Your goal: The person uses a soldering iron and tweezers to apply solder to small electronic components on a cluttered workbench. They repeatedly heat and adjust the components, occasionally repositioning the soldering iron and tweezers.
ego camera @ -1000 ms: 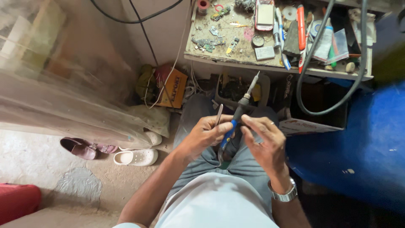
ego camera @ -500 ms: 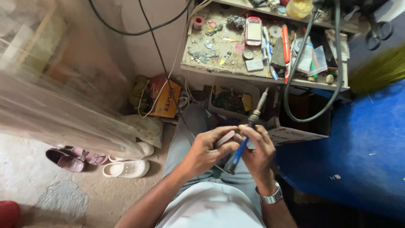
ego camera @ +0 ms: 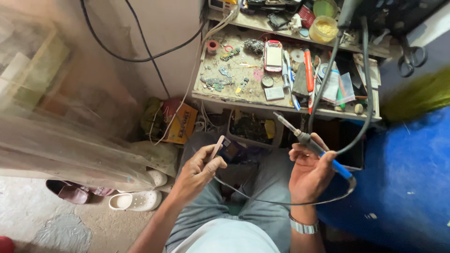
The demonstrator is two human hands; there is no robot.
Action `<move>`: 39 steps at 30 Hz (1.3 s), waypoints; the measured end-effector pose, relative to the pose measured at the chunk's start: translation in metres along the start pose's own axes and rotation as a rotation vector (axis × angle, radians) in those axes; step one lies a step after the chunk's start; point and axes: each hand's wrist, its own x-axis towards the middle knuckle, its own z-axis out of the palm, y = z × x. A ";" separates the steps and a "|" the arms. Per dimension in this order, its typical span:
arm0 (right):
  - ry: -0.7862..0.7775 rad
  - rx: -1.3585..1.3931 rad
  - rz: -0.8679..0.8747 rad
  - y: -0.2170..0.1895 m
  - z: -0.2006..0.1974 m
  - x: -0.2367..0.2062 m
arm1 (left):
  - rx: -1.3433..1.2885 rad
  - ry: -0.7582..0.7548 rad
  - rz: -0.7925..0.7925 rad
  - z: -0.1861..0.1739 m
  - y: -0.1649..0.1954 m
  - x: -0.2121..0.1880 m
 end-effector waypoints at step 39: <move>0.020 -0.696 -0.171 0.103 0.052 0.167 | -0.223 0.028 0.399 -0.015 0.044 0.305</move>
